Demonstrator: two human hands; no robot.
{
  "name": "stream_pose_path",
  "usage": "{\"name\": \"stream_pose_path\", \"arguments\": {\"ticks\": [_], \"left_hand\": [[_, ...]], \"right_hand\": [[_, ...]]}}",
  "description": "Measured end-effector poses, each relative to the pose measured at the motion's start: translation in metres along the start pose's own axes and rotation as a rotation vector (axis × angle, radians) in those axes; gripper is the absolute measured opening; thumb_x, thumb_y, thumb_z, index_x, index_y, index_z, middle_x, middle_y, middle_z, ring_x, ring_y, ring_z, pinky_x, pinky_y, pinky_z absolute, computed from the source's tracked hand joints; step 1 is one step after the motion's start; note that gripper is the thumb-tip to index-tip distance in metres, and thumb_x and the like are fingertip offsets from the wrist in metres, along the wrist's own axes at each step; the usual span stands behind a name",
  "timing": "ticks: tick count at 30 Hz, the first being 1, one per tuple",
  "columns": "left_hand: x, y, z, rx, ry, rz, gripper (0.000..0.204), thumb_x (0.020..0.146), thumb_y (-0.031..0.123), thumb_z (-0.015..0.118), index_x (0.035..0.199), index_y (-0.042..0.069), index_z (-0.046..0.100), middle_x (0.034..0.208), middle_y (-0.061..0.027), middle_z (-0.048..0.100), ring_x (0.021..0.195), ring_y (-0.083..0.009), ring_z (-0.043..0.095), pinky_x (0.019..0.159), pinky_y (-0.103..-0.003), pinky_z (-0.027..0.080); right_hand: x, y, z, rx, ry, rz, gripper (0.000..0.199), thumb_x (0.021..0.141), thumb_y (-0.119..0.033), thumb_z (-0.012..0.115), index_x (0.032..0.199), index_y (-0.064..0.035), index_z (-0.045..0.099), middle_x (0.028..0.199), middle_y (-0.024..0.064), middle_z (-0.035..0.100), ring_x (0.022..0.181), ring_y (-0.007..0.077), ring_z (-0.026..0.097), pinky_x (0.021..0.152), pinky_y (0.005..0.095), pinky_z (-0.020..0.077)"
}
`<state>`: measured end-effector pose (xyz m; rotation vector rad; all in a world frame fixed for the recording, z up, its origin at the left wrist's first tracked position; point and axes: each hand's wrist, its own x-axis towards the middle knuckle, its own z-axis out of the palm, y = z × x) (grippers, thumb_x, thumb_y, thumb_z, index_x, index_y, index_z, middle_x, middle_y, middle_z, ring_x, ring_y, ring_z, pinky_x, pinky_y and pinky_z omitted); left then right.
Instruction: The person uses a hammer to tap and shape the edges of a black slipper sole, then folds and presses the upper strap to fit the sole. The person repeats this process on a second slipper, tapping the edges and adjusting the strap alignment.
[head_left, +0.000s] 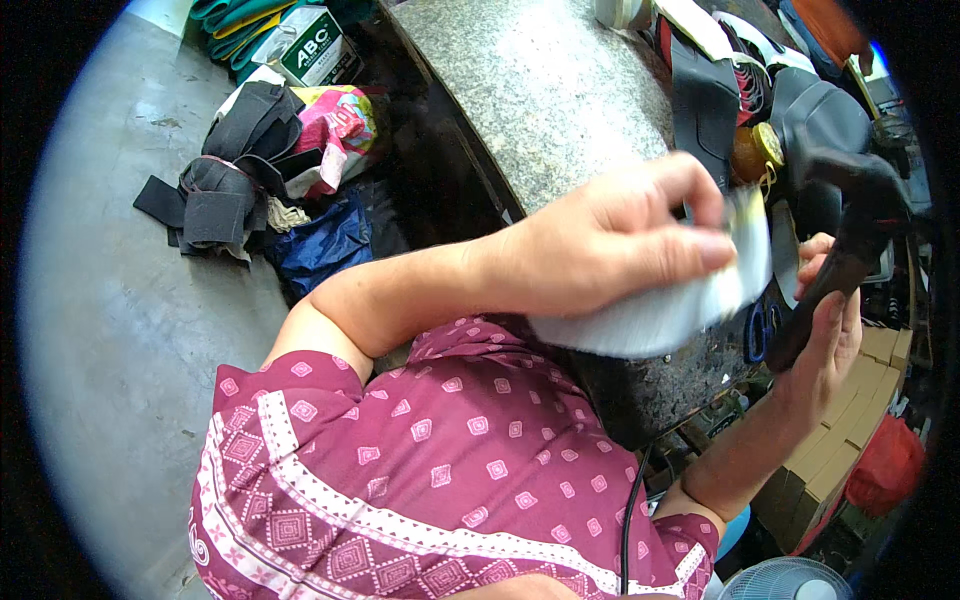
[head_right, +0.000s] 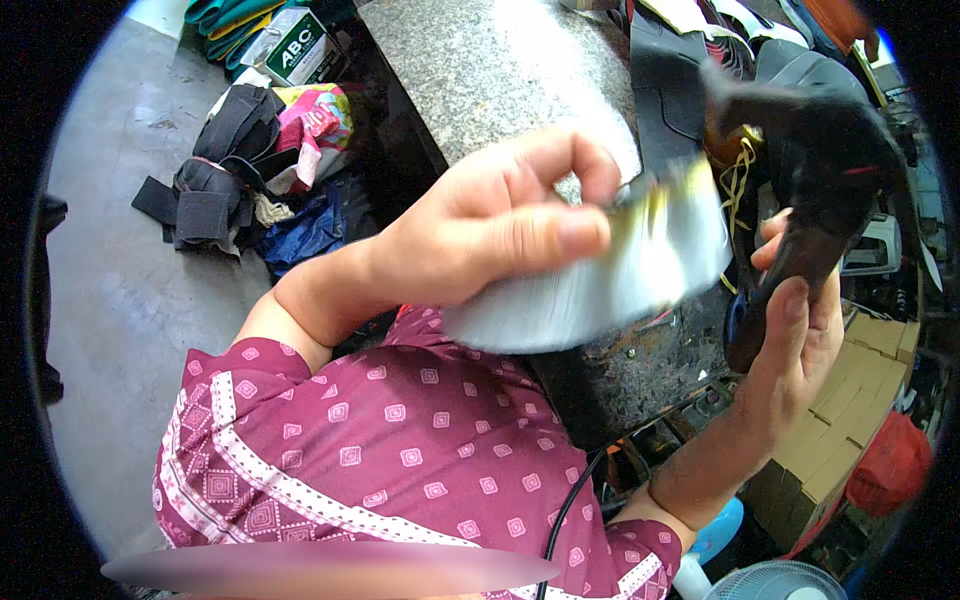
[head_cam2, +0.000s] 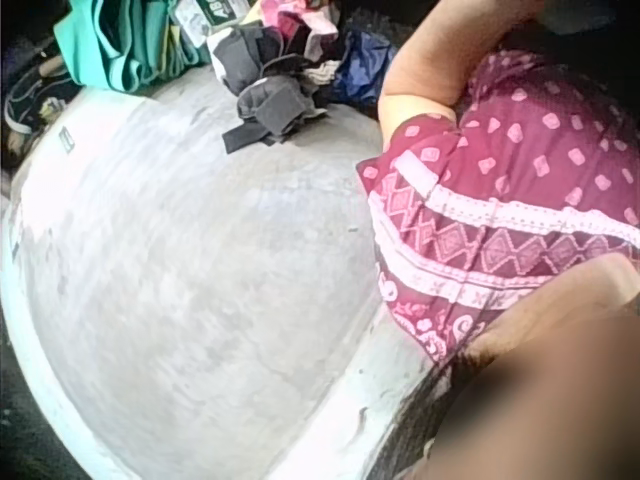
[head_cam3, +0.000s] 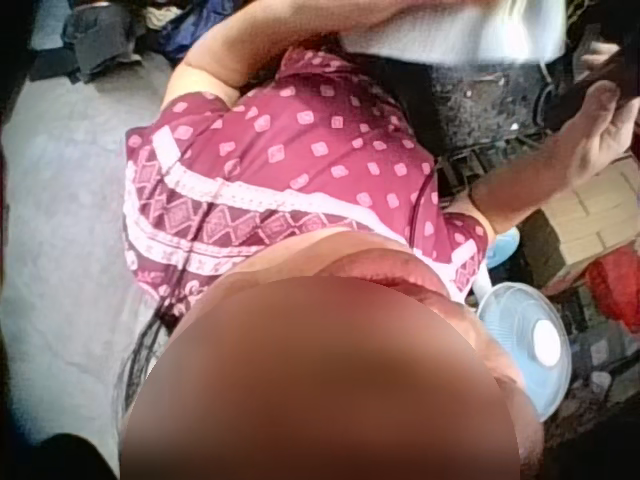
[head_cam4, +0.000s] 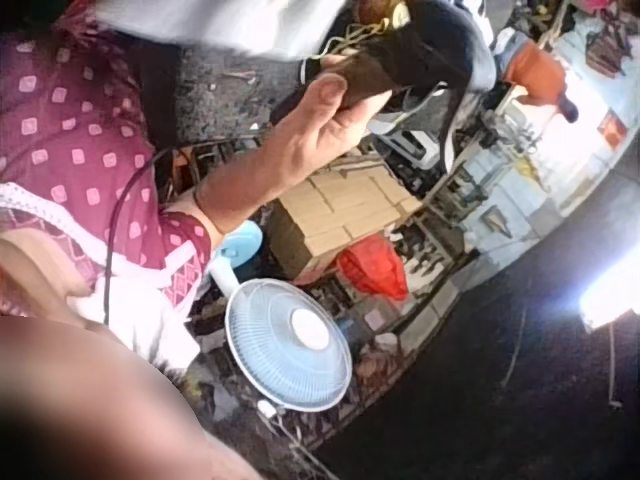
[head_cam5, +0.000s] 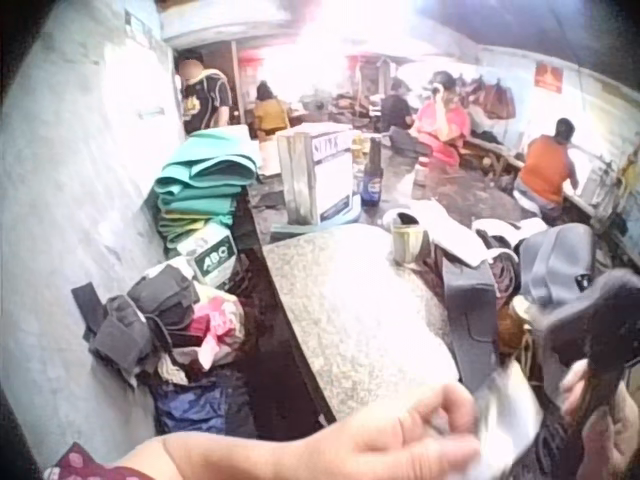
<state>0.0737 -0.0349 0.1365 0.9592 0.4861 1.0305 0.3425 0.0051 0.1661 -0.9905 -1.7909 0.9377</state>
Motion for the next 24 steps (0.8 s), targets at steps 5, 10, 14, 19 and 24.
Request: {"name": "stream_pose_path", "arguments": {"ticks": [5,10,14,19,24], "left_hand": [[-0.011,0.03,0.018,0.348,-0.255,-0.204,0.033,0.096,0.033,0.069,0.099,0.002,0.059,0.073,-0.0042,0.062,0.071,-0.0079,0.056,0.063,-0.028,0.045],[-0.016,0.039,0.006,0.38,-0.092,-0.182,0.027,0.099,0.024,0.066,0.104,-0.002,0.062,0.078,-0.0021,0.062,0.073,-0.005,0.055,0.063,-0.024,0.043],[-0.022,0.036,-0.002,0.384,-0.112,-0.254,0.036,0.099,0.033,0.065,0.103,-0.003,0.066,0.084,-0.0077,0.066,0.082,-0.0113,0.059,0.072,-0.029,0.048],[-0.022,0.019,-0.015,0.301,-0.275,-0.406,0.026,0.094,0.024,0.072,0.096,-0.001,0.069,0.084,-0.0034,0.068,0.081,-0.0089,0.06,0.074,-0.027,0.049],[0.009,-0.019,-0.044,0.832,0.004,-0.096,0.027,0.087,0.025,0.072,0.091,-0.002,0.069,0.08,-0.0088,0.069,0.078,-0.0136,0.063,0.073,-0.031,0.051]], "right_hand": [[-0.013,0.002,0.021,0.26,-0.135,0.141,0.05,0.098,-0.05,0.06,0.105,0.0002,0.057,0.12,0.0247,0.065,0.114,0.0278,0.06,0.104,0.0412,0.0407],[-0.034,0.002,0.037,0.62,-0.202,0.516,0.062,0.082,-0.05,0.08,0.103,0.0003,0.052,0.088,0.0125,0.063,0.076,0.0231,0.067,0.07,0.0333,0.0535],[-0.033,0.003,0.019,0.754,-0.173,0.638,0.076,0.054,-0.038,0.101,0.096,-0.0025,0.049,0.072,0.0035,0.051,0.055,0.0168,0.057,0.055,0.0293,0.0489],[-0.009,0.001,-0.001,0.473,-0.382,0.684,0.069,0.046,-0.018,0.102,0.095,-0.0028,0.055,0.075,0.0015,0.056,0.057,0.0122,0.057,0.057,0.0258,0.0475],[0.037,0.025,0.016,-0.161,-0.333,0.34,0.052,0.064,-0.014,0.089,0.107,-0.0027,0.061,0.083,-0.004,0.055,0.077,0.0064,0.054,0.068,0.0225,0.0452]]}}
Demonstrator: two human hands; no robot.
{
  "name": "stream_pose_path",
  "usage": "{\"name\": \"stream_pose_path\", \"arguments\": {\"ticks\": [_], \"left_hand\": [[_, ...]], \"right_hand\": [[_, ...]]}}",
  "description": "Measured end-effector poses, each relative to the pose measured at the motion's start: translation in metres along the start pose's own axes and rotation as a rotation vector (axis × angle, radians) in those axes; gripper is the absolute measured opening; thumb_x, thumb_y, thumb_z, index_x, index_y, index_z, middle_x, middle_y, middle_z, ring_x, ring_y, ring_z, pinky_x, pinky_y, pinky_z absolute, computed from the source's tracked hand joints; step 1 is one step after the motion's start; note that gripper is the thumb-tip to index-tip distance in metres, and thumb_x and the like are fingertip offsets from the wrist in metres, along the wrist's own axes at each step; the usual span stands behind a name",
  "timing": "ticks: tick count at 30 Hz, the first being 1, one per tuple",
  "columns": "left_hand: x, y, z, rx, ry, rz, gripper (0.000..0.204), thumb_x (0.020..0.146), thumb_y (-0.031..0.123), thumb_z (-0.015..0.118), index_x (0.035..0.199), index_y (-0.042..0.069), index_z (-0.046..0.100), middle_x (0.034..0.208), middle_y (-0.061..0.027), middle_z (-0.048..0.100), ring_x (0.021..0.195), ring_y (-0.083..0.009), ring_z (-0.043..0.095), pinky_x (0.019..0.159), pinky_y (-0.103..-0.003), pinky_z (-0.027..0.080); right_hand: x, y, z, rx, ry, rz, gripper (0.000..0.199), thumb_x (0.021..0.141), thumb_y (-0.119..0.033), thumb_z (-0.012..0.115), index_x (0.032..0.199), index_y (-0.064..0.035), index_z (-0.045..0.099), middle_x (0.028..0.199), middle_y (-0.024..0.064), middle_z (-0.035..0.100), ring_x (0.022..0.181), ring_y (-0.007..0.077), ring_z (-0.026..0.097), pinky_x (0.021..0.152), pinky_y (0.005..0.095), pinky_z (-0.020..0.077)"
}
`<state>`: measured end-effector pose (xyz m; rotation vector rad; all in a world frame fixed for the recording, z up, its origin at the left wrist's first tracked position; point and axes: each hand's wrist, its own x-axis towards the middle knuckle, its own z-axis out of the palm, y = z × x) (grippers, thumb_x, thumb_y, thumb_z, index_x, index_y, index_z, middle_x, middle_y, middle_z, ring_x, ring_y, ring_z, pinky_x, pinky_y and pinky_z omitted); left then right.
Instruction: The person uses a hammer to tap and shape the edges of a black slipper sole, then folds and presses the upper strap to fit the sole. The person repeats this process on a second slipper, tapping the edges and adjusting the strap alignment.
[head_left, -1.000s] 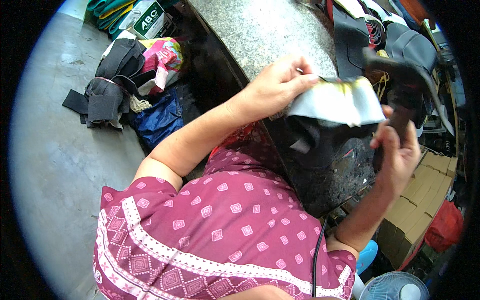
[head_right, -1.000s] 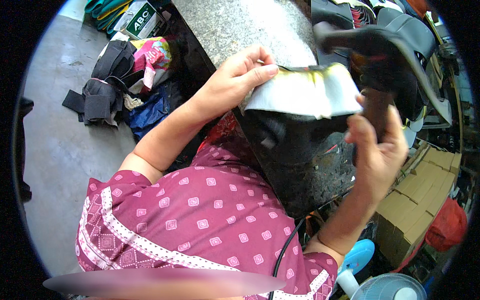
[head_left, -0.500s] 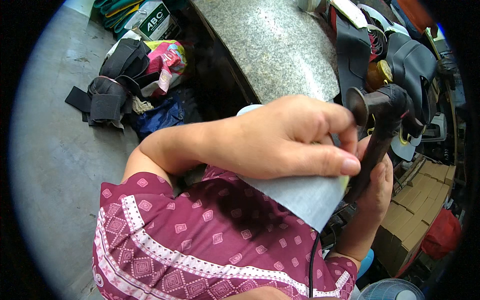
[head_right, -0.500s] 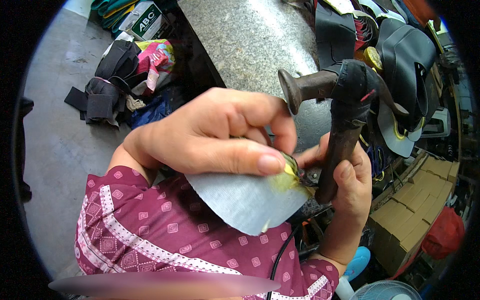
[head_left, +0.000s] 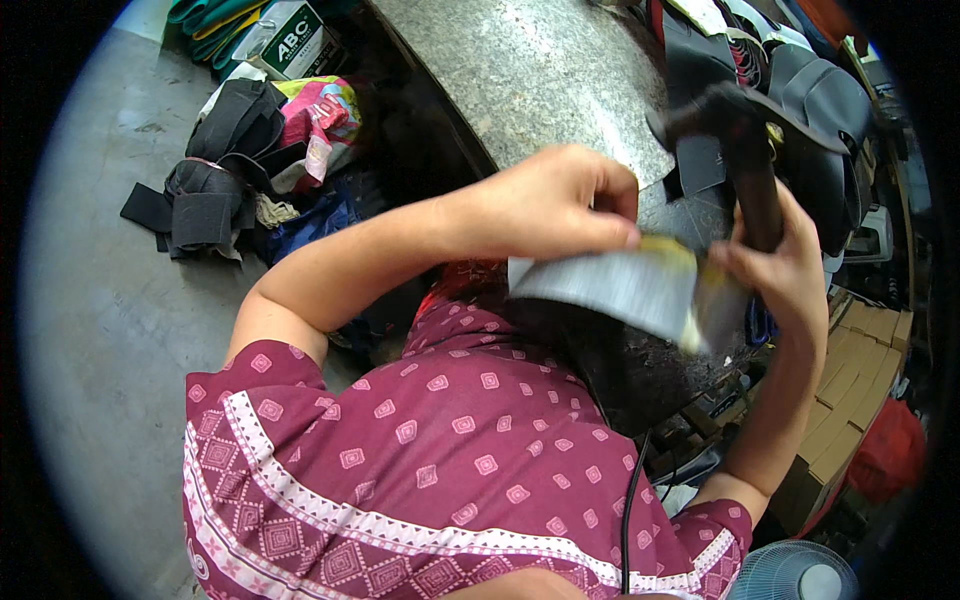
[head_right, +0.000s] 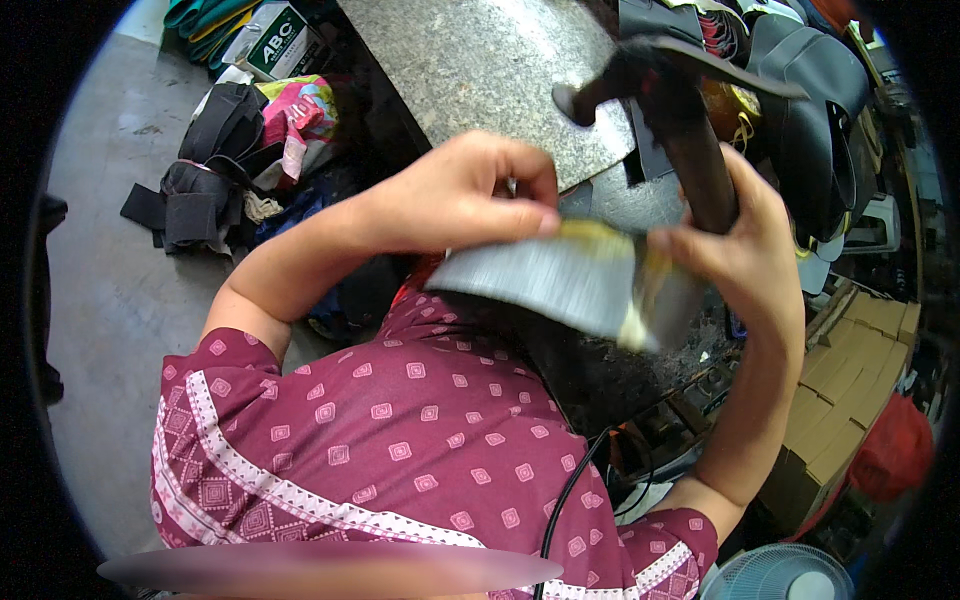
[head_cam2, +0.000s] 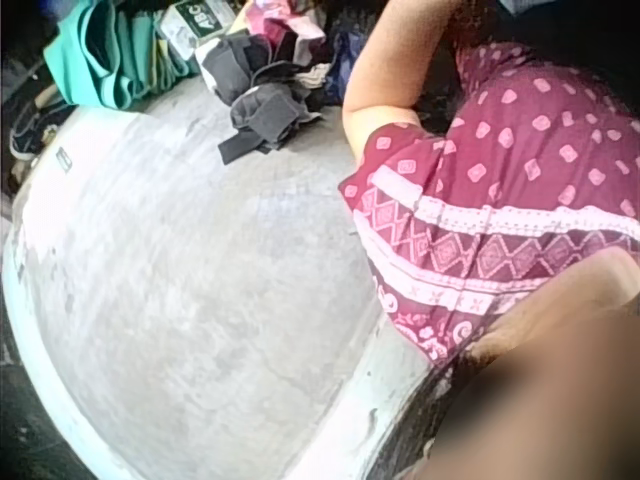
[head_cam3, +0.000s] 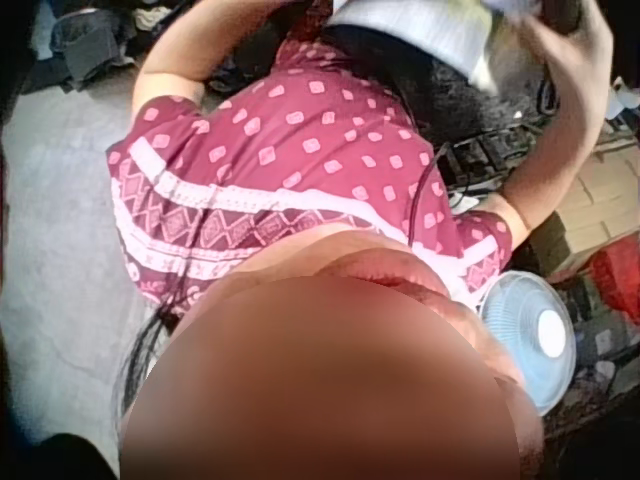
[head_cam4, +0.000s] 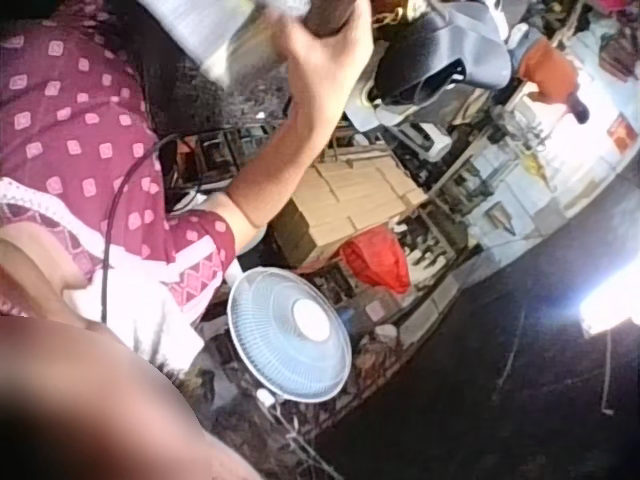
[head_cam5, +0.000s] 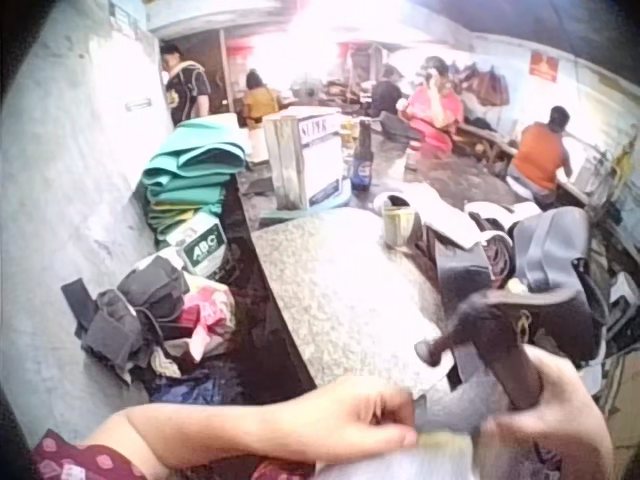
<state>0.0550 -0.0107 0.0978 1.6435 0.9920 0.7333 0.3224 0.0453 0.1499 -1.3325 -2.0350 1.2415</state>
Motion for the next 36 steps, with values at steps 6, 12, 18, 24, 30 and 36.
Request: {"name": "stream_pose_path", "arguments": {"ticks": [6,12,18,24,30,36], "left_hand": [[0.048,-0.043,-0.021,0.544,0.331,-0.084,0.022,0.084,0.021,0.073,0.09,0.0,0.069,0.082,-0.019,0.07,0.076,-0.0277,0.072,0.07,-0.037,0.054],[0.048,-0.059,-0.003,0.888,0.456,0.019,0.017,0.083,0.023,0.068,0.085,0.007,0.064,0.081,-0.0138,0.068,0.083,-0.0347,0.068,0.073,-0.048,0.053],[0.044,-0.062,-0.011,0.868,0.392,0.063,0.016,0.083,0.024,0.07,0.087,0.009,0.066,0.084,-0.0121,0.068,0.086,-0.0338,0.068,0.075,-0.047,0.054],[0.039,-0.066,-0.014,0.844,0.358,0.234,0.016,0.086,0.026,0.071,0.095,0.012,0.071,0.092,-0.006,0.066,0.085,-0.0297,0.069,0.074,-0.042,0.055],[0.04,-0.065,-0.012,0.873,0.31,0.248,0.01,0.088,0.022,0.069,0.094,0.014,0.07,0.09,-0.0064,0.064,0.082,-0.0307,0.068,0.071,-0.041,0.054],[0.041,-0.065,-0.015,0.821,0.292,0.278,0.007,0.086,0.02,0.067,0.091,0.016,0.068,0.087,-0.0072,0.061,0.081,-0.0316,0.068,0.069,-0.043,0.053]], "right_hand": [[0.036,0.015,0.014,-0.494,0.347,-0.136,0.037,0.086,-0.019,0.077,0.115,-0.0009,0.063,0.087,0.004,0.064,0.082,0.0124,0.061,0.074,0.0282,0.0491],[0.014,0.005,0.03,-0.322,0.369,-0.195,0.038,0.096,-0.026,0.067,0.131,-0.0132,0.063,0.103,0.0151,0.073,0.09,0.0208,0.072,0.081,0.0329,0.0536],[-0.021,0.026,0.061,-0.785,0.308,-0.156,0.045,0.093,-0.027,0.07,0.137,-0.0238,0.061,0.109,0.0138,0.073,0.09,0.0317,0.073,0.076,0.0398,0.0569],[-0.025,0.036,0.063,-0.575,0.292,-0.017,0.043,0.096,-0.026,0.068,0.137,-0.0152,0.062,0.112,0.0177,0.072,0.099,0.0286,0.073,0.081,0.0374,0.0547],[-0.028,0.033,0.055,-0.356,0.359,-0.053,0.039,0.099,-0.021,0.063,0.138,-0.0223,0.062,0.118,0.0151,0.072,0.1,0.0272,0.073,0.084,0.0347,0.055],[-0.031,0.038,0.066,-0.576,0.362,-0.125,0.04,0.098,-0.02,0.064,0.137,-0.0252,0.063,0.114,0.0127,0.072,0.097,0.0284,0.073,0.08,0.0355,0.0557]]}}
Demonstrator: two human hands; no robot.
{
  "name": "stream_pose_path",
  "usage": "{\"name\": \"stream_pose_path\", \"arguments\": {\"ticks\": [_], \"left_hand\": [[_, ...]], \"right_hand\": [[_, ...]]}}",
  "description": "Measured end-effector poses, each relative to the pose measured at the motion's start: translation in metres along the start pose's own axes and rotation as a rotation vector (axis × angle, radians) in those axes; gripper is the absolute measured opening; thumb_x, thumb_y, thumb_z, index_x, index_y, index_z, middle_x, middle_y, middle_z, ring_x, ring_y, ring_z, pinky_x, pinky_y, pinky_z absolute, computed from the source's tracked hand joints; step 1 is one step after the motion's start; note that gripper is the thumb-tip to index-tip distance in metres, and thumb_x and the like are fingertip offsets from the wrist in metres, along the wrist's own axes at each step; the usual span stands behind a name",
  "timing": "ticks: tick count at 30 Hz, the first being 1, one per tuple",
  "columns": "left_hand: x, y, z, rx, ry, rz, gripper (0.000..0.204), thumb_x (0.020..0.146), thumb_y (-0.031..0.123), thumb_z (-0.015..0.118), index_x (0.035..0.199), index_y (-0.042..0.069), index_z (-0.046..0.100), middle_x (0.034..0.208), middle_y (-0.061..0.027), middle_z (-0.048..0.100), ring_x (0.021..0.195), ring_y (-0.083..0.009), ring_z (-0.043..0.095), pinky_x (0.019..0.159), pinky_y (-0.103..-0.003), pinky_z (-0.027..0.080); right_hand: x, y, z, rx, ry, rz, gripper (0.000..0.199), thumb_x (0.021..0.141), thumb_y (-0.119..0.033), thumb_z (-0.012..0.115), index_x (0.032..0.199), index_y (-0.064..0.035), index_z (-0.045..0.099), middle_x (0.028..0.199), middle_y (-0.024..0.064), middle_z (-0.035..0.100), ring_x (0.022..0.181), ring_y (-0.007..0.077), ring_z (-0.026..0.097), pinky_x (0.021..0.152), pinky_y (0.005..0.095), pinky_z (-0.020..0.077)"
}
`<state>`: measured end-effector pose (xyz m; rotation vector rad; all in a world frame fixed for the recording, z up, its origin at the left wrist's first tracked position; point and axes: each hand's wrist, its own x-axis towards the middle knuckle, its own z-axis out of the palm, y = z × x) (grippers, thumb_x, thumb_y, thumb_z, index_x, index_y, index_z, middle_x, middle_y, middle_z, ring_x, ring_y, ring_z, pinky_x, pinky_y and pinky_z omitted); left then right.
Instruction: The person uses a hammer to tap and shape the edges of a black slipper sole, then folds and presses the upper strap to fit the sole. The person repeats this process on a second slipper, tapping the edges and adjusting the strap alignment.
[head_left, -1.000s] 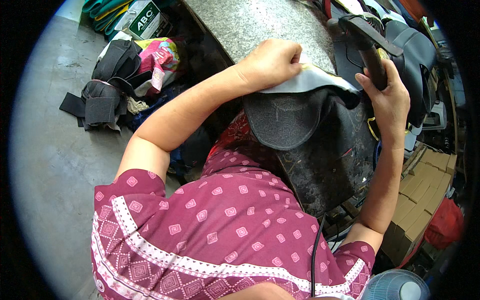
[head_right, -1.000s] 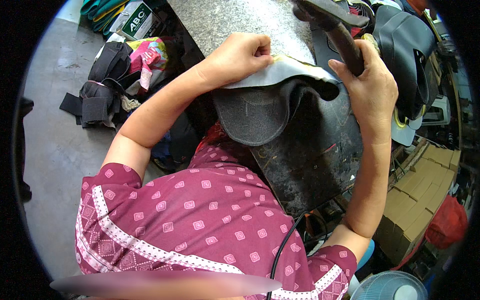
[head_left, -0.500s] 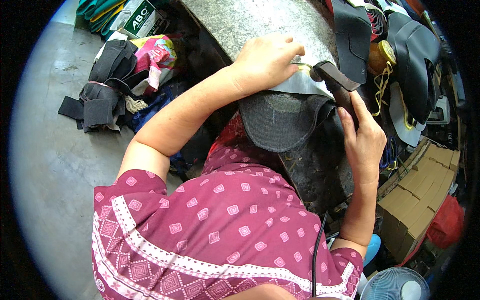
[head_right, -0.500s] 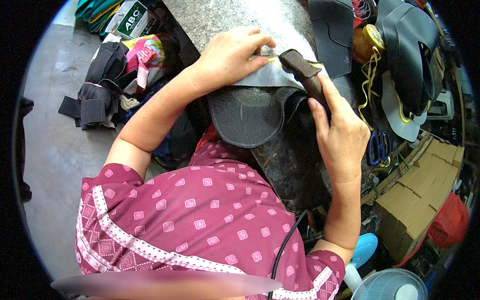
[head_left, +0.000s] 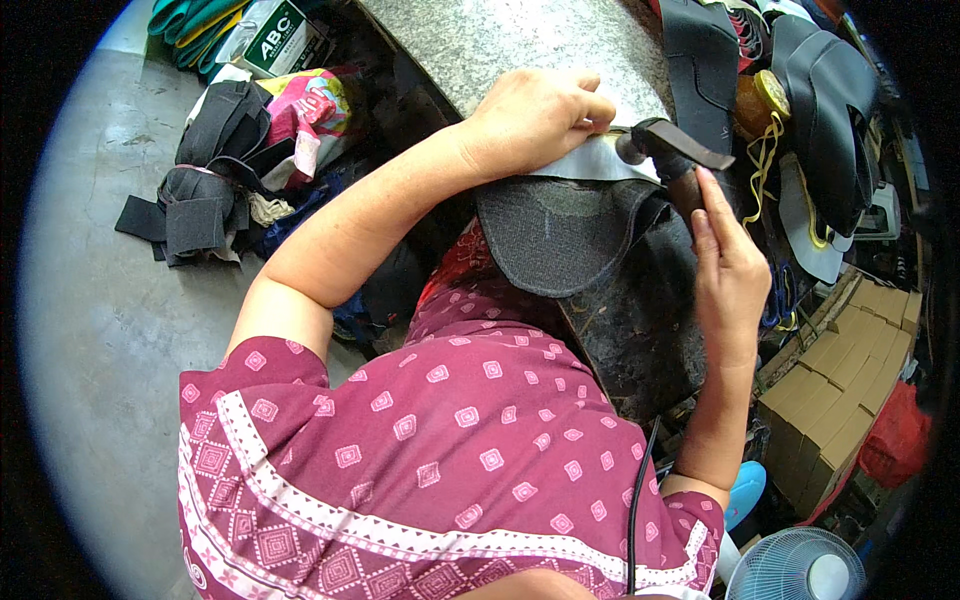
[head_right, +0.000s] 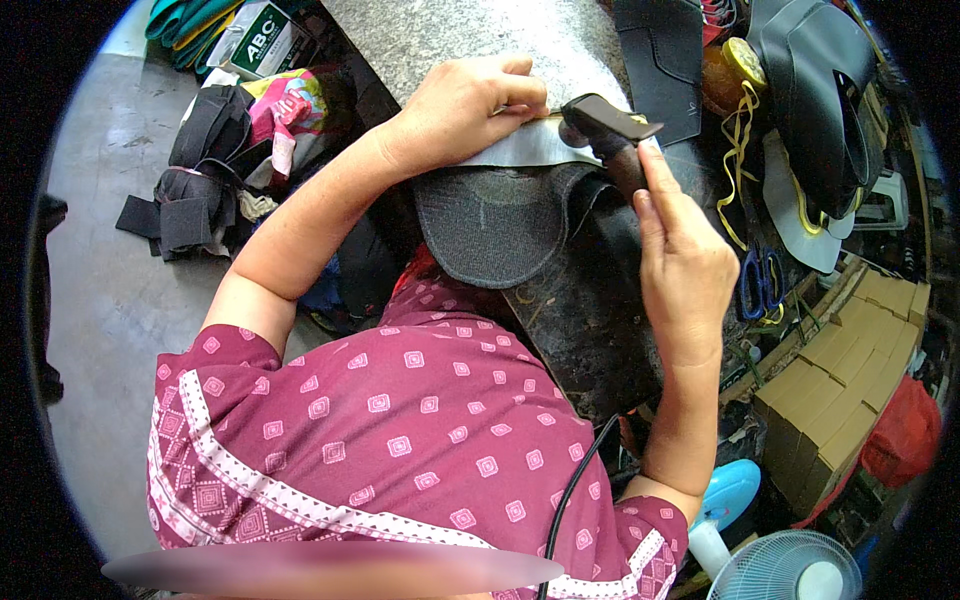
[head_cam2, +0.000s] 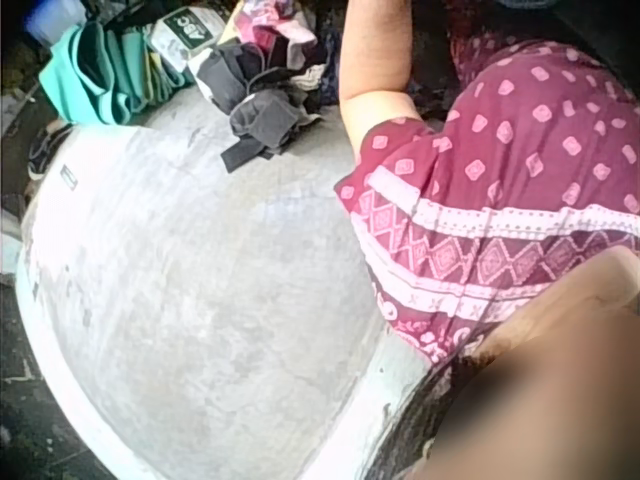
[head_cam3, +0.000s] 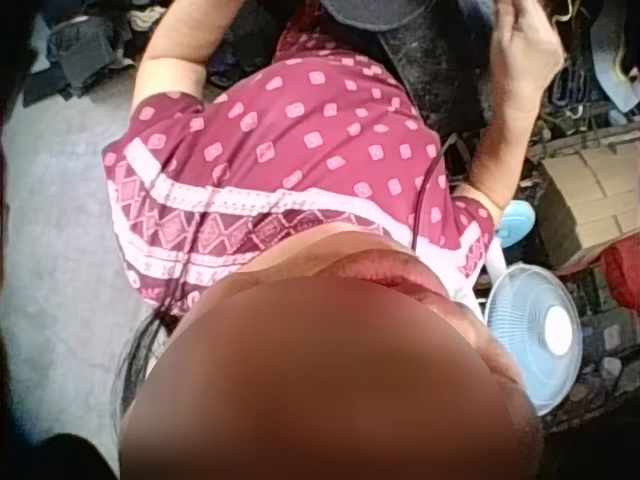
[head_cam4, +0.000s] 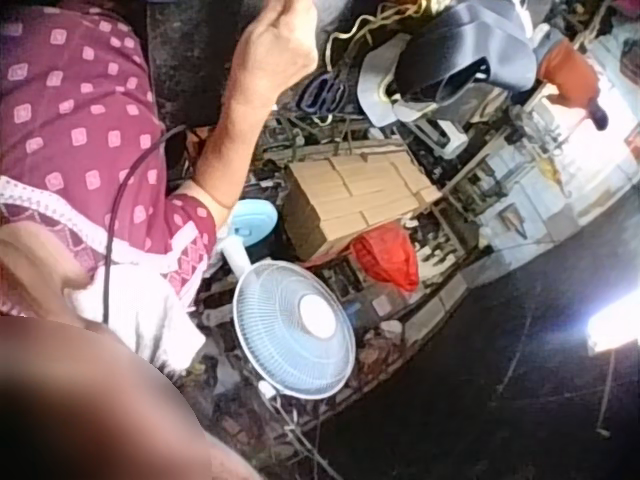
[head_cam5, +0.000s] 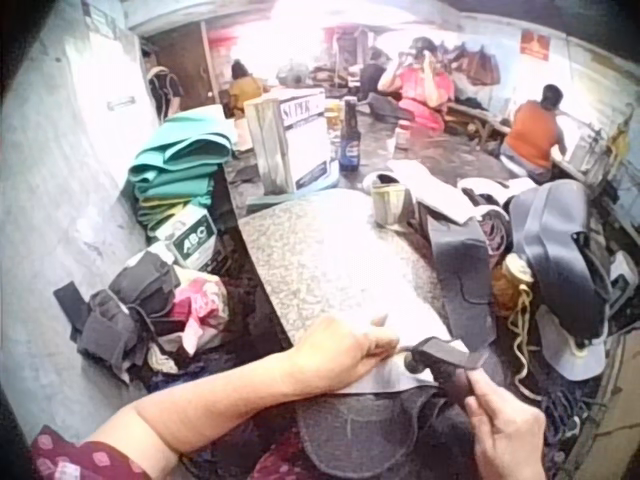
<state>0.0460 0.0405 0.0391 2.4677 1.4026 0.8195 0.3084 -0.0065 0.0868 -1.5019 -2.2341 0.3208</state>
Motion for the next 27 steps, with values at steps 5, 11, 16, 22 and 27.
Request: {"name": "stream_pose_path", "arguments": {"ticks": [5,11,16,22,27], "left_hand": [[-0.002,0.0,0.001,0.077,0.055,0.102,0.004,0.084,0.02,0.067,0.085,0.017,0.068,0.087,-0.0072,0.063,0.081,-0.0308,0.069,0.069,-0.044,0.055],[-0.002,0.002,0.001,0.036,0.061,0.065,0.003,0.083,0.02,0.067,0.085,0.017,0.068,0.088,-0.0073,0.063,0.082,-0.0295,0.069,0.068,-0.043,0.055],[-0.004,-0.001,0.003,0.042,0.048,0.073,0.006,0.085,0.019,0.068,0.09,0.016,0.068,0.085,-0.0078,0.06,0.081,-0.0313,0.066,0.067,-0.044,0.053],[-0.005,-0.002,0.001,0.022,0.064,0.06,0.012,0.087,0.023,0.07,0.096,0.015,0.069,0.088,-0.0077,0.062,0.082,-0.0307,0.067,0.068,-0.041,0.053],[-0.015,-0.005,-0.016,-0.06,-0.027,-0.048,0.018,0.087,0.025,0.073,0.097,0.01,0.069,0.093,-0.0082,0.064,0.086,-0.0304,0.067,0.074,-0.039,0.053]], "right_hand": [[0.007,0.005,-0.014,0.244,0.118,0.075,0.038,0.099,-0.013,0.064,0.137,-0.017,0.064,0.123,0.0117,0.072,0.104,0.0152,0.071,0.087,0.0292,0.0539],[0.013,0.0,0.005,-0.002,-0.064,0.114,0.035,0.1,-0.026,0.062,0.135,-0.023,0.066,0.119,0.0118,0.072,0.097,0.0275,0.073,0.079,0.0337,0.0561],[0.012,-0.001,-0.008,0.307,0.08,0.057,0.039,0.1,-0.017,0.063,0.138,-0.0176,0.062,0.119,0.0123,0.073,0.092,0.0172,0.072,0.075,0.0319,0.0548],[0.012,-0.003,0.007,-0.124,0.041,-0.109,0.04,0.101,-0.023,0.061,0.141,-0.0232,0.06,0.11,0.0122,0.074,0.078,0.0253,0.073,0.067,0.0361,0.0555],[0.01,0.008,0.017,-0.082,0.054,-0.024,0.039,0.101,-0.029,0.059,0.14,-0.0324,0.06,0.106,0.0122,0.073,0.08,0.0312,0.073,0.068,0.0386,0.0563]]}}
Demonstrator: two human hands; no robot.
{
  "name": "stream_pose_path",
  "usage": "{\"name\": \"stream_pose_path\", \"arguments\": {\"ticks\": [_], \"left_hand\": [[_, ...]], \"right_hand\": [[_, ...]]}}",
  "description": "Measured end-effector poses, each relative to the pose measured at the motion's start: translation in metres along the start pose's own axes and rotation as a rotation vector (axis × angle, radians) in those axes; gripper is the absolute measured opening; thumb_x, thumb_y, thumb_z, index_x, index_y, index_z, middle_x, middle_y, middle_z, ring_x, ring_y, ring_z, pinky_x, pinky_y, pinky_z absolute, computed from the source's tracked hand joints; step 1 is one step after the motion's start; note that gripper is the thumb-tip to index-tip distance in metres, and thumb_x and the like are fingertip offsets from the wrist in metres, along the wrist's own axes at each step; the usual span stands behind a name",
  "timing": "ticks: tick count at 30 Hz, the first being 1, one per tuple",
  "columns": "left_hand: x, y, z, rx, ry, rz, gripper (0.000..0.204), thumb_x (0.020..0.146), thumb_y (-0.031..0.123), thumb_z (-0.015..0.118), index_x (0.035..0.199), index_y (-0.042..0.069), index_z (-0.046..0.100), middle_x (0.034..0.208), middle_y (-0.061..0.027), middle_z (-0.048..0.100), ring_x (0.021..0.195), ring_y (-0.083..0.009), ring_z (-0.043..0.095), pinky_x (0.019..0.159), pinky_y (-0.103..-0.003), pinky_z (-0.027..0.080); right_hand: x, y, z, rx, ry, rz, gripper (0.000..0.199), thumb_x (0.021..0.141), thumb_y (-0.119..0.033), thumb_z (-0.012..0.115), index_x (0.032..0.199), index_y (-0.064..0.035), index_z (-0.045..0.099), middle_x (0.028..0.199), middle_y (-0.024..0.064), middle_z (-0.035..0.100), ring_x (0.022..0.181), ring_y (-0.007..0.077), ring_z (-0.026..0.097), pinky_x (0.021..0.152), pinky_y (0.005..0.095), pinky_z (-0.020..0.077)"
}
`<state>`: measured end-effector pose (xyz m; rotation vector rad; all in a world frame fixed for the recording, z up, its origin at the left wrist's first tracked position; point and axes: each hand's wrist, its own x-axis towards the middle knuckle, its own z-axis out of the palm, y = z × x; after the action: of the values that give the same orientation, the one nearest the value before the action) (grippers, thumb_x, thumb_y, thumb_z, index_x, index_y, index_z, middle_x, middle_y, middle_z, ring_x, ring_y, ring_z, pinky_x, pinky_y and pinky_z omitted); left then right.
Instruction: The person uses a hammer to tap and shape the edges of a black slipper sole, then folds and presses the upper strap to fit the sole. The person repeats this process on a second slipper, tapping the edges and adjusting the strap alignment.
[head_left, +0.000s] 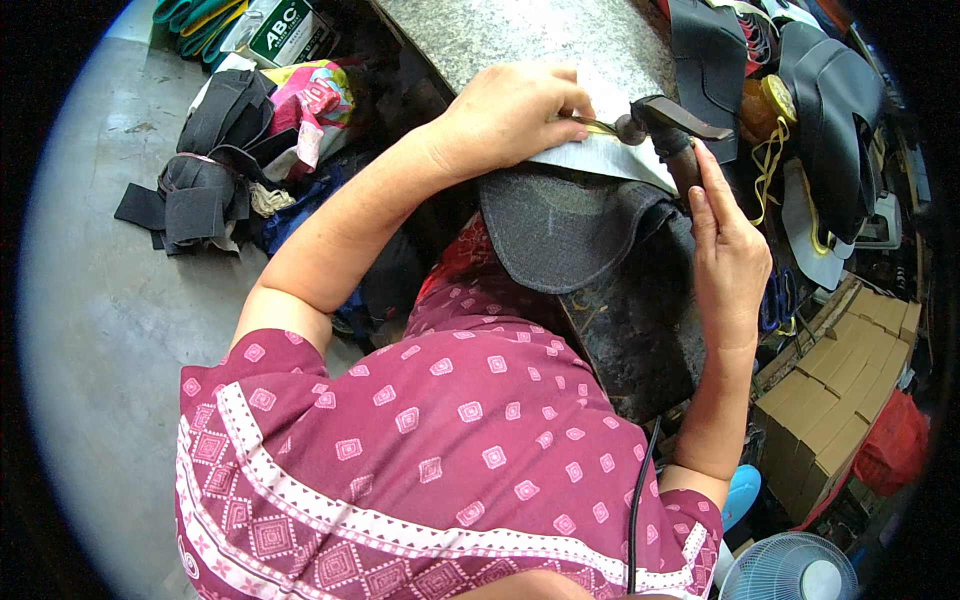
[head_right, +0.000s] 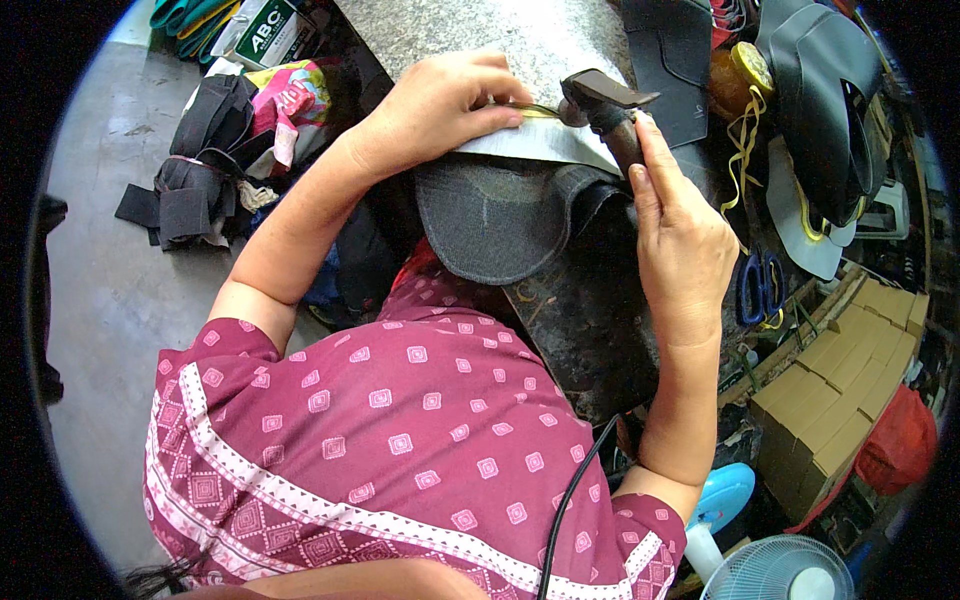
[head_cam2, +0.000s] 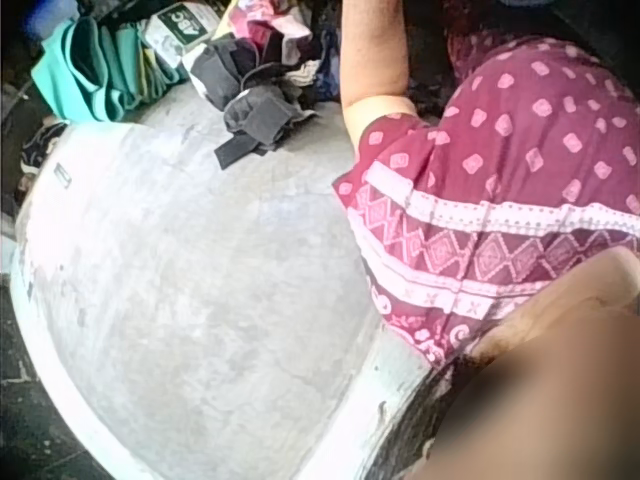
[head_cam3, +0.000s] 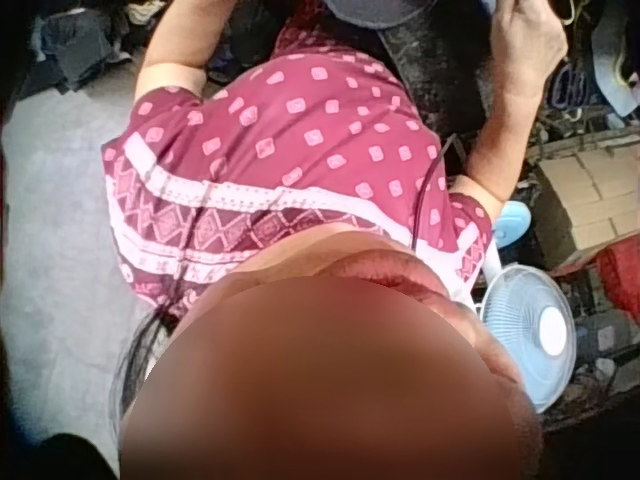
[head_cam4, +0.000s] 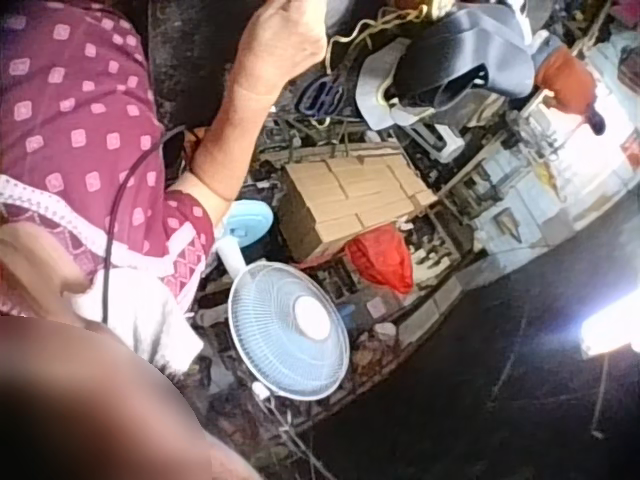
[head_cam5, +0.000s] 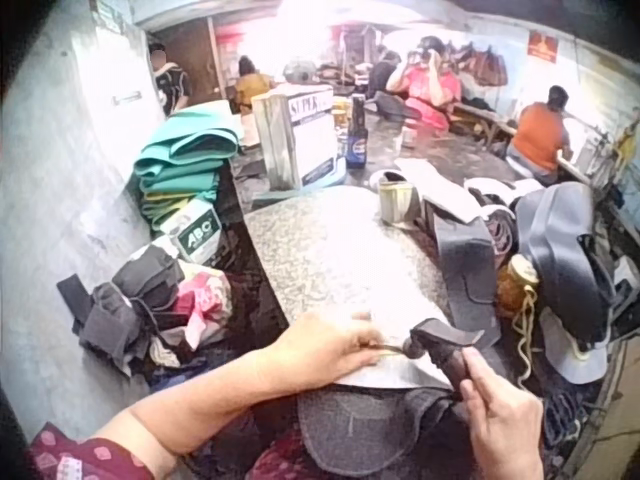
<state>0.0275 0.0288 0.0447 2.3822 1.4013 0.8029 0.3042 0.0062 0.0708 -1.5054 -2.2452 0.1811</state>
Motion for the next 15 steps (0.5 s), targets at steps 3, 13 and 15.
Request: {"name": "stream_pose_path", "arguments": {"ticks": [3,13,15], "left_hand": [[-0.003,0.001,0.0,0.016,0.008,0.069,0.015,0.088,0.023,0.072,0.096,0.011,0.068,0.095,-0.0074,0.063,0.089,-0.0311,0.066,0.076,-0.04,0.053],[-0.004,0.003,0.006,0.062,0.065,0.124,0.01,0.086,0.019,0.07,0.089,0.012,0.064,0.091,-0.0067,0.061,0.088,-0.0308,0.065,0.074,-0.042,0.053],[-0.004,0.003,0.009,0.055,0.071,0.109,0.011,0.086,0.019,0.071,0.089,0.011,0.063,0.091,-0.0067,0.061,0.088,-0.0308,0.065,0.074,-0.041,0.053]], "right_hand": [[0.006,0.001,-0.009,0.15,-0.137,0.172,0.038,0.101,-0.03,0.06,0.139,-0.0327,0.061,0.108,0.0125,0.073,0.083,0.0309,0.073,0.071,0.038,0.0564],[0.014,-0.023,-0.014,0.048,-0.092,0.014,0.038,0.099,-0.02,0.063,0.138,-0.0205,0.063,0.127,0.0115,0.069,0.097,0.0245,0.074,0.076,0.0334,0.0565],[0.011,-0.021,-0.01,0.126,-0.068,0.006,0.036,0.099,-0.023,0.063,0.135,-0.0234,0.064,0.124,0.013,0.068,0.105,0.0286,0.071,0.084,0.0362,0.0559]]}}
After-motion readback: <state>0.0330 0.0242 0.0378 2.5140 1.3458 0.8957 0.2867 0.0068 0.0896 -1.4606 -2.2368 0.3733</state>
